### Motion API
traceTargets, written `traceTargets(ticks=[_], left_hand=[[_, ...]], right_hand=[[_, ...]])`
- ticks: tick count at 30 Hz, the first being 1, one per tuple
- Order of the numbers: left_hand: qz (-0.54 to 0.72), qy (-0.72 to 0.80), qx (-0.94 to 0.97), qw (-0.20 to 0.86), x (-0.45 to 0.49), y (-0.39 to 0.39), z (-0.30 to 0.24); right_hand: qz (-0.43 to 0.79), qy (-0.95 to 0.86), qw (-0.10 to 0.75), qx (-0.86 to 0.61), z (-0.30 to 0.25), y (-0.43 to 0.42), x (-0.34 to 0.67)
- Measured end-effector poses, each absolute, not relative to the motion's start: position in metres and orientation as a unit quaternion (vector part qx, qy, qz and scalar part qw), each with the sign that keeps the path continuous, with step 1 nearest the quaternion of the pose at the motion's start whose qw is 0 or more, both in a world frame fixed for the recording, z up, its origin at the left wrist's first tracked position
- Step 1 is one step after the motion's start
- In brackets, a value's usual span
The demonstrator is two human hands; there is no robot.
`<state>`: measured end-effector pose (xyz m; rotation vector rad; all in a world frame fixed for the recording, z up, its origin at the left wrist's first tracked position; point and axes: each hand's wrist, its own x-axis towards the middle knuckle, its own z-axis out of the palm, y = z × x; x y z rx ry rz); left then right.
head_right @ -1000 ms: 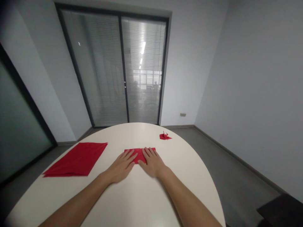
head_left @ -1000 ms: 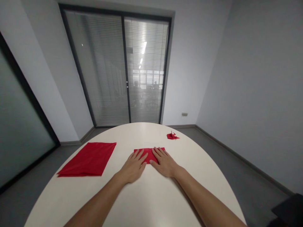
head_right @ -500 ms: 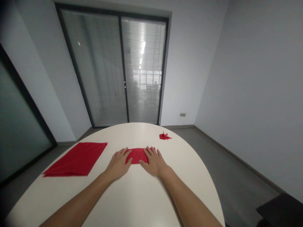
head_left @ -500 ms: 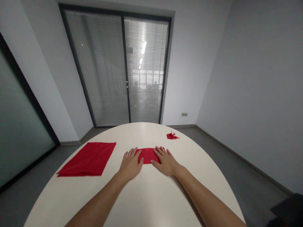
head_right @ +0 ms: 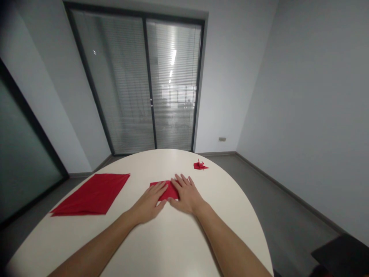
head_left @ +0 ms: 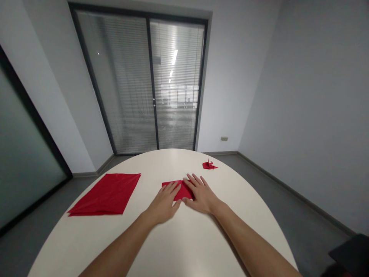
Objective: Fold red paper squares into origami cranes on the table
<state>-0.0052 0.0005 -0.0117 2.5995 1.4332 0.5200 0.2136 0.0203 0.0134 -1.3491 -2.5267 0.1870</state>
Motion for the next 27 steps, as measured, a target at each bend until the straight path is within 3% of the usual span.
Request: traceTargets(ticks=[7, 27], left_hand=[[0.159, 0.512, 0.842, 0.063, -0.004, 0.0, -0.011], [0.228, 0.496, 0.837, 0.033, -0.004, 0.0, -0.005]], right_hand=[[0.13, -0.871, 0.105, -0.462, 0.011, 0.018, 0.211], [0.118, -0.859, 0.126, -0.483, 0.004, 0.023, 0.213]])
